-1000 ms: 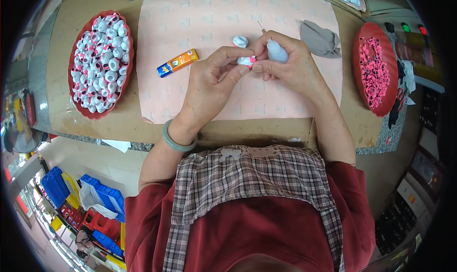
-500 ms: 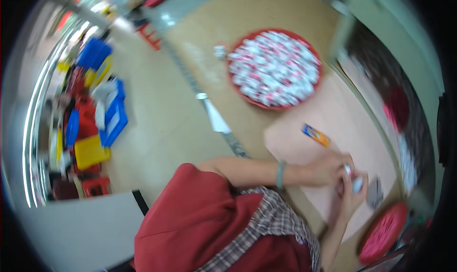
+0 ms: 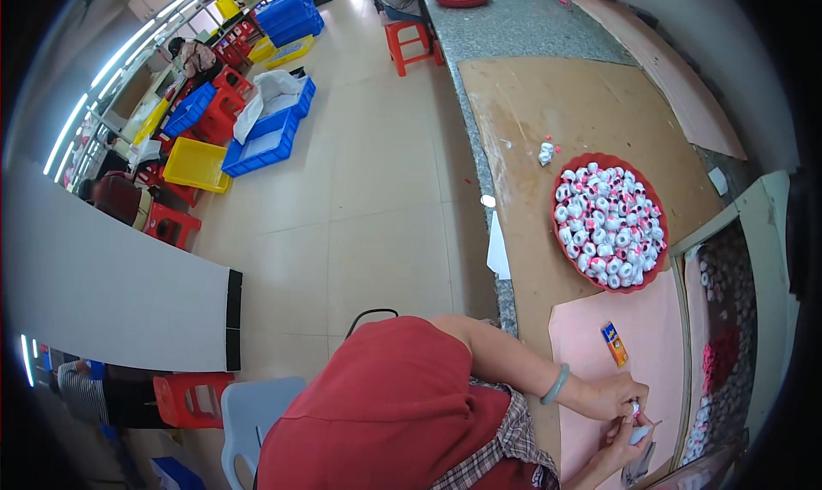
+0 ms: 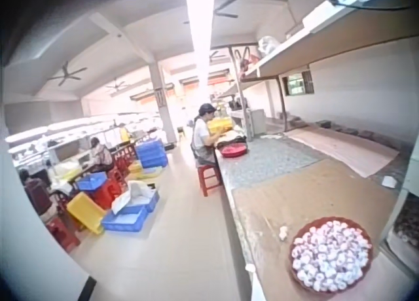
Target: Applying glue to small plastic parts to assemble character heads.
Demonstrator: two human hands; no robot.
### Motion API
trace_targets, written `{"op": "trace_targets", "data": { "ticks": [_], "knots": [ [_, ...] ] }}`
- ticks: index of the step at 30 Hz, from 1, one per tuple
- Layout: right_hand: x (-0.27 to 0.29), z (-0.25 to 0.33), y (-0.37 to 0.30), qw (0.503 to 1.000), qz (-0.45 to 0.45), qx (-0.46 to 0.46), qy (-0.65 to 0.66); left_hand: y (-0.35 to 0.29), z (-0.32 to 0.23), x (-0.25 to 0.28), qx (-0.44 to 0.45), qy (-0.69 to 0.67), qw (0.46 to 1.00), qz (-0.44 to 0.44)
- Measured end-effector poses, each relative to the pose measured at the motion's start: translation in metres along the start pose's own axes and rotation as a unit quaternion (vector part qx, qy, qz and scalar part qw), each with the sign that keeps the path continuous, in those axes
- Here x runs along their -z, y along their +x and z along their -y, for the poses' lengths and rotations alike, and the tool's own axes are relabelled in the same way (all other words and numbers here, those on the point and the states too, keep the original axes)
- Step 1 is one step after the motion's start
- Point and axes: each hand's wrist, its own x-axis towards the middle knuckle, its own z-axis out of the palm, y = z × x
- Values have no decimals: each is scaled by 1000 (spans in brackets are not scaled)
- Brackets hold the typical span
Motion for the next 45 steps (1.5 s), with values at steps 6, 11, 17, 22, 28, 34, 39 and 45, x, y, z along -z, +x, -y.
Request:
{"op": "trace_targets", "data": {
  "ticks": [6,11,17,22,28,34,39,45],
  "knots": [
    [-1,7,-5,1000,4,18,-3,-1,-4,2,-1,-3,1000,12],
    [-24,55,-21,991,-55,-63,-104,-3,-5,3,11,-3,1000,24],
    [0,6,-7,996,-41,-30,68,-2,-3,2,-3,1,1000,28],
    [0,9,-5,998,-32,-22,51,-2,-6,4,8,-1,999,35],
    [-12,34,-13,997,-33,-19,73,2,7,1,53,-105,992,34],
    [-9,35,-13,994,-47,25,-96,1,10,-1,88,-202,973,65],
    [-10,30,-13,989,-99,15,-106,3,22,-8,111,-303,943,74],
    [-13,24,-13,979,-113,73,-155,3,26,-7,136,-337,929,69]
  ]
}}
